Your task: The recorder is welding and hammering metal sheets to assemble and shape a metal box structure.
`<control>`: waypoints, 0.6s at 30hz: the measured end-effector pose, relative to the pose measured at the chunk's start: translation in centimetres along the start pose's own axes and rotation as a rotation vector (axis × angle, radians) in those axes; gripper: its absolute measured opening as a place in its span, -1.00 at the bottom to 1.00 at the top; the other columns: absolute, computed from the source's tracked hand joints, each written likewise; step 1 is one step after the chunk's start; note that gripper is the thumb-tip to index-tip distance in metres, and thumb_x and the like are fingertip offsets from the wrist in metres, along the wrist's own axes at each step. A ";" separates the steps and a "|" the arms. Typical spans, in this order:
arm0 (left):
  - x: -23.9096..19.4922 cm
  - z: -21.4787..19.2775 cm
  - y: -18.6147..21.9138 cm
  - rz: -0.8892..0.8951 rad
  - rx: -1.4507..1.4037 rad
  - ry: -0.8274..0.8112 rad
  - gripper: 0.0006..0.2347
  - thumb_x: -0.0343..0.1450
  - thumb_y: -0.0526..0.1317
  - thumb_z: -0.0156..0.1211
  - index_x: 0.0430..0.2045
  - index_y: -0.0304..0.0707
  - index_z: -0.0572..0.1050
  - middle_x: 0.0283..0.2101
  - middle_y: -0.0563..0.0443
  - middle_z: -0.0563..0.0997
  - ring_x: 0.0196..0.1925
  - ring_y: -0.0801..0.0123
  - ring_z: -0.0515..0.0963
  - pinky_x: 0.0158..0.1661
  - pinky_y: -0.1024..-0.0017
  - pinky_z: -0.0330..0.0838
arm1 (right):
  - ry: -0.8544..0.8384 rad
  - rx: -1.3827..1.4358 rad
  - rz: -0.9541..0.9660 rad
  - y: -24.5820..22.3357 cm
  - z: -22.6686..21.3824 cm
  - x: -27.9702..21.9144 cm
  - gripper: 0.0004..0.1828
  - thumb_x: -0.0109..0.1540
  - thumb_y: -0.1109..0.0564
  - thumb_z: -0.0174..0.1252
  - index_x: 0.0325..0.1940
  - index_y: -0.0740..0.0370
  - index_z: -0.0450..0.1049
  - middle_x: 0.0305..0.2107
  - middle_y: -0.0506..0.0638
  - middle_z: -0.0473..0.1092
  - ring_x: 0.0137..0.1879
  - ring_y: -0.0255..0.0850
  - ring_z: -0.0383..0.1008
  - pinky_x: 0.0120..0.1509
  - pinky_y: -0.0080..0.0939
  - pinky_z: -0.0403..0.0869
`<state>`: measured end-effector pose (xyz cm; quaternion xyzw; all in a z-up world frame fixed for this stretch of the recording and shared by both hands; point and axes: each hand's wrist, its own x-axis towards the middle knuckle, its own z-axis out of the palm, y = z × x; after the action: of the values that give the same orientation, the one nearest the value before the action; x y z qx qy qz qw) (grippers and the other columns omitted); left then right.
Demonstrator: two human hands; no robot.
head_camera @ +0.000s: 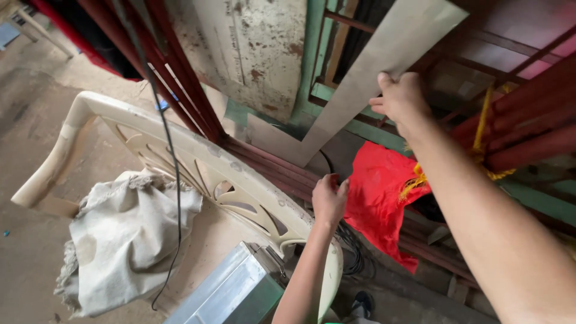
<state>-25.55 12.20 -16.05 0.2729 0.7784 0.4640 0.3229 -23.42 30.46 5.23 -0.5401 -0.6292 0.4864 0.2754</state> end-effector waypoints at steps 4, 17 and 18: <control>0.1 -2.2 3.2 0.035 -0.051 0.026 -0.68 0.35 -0.05 0.35 -0.17 -0.29 0.61 -0.28 -0.26 0.63 -0.15 -0.18 0.68 -0.19 0.01 0.57 | 0.083 -0.011 0.003 1.0 -1.1 -0.4 -0.17 0.46 -0.14 -0.01 0.41 0.73 -0.06 0.04 0.63 0.35 0.10 0.23 0.55 0.14 0.10 0.60; -1.9 -12.8 1.0 0.279 -0.335 0.609 -0.87 0.50 -0.23 0.17 -0.35 -0.32 0.56 -0.42 -0.08 0.67 -0.42 0.39 0.65 -0.39 0.52 0.64 | -0.308 -0.019 0.138 12.8 -15.5 -26.0 -0.61 0.21 0.36 0.13 0.13 0.43 0.57 -0.14 0.19 0.69 -0.10 -0.07 0.75 0.01 -0.19 0.62; -3.5 -13.7 -0.3 0.292 -0.328 0.662 -0.84 0.51 -0.22 0.16 -0.38 -0.35 0.53 -0.39 -0.17 0.67 -0.32 0.24 0.74 -0.24 0.37 0.78 | -0.240 -0.107 0.361 16.3 -16.8 -27.1 -0.60 0.23 0.37 0.14 0.16 0.40 0.60 -0.12 0.19 0.72 -0.07 -0.05 0.75 -0.01 -0.17 0.57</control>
<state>-33.72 2.04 -10.52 0.1612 0.7092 0.6859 0.0247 5.12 9.13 1.58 -0.5961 -0.5754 0.5545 0.0782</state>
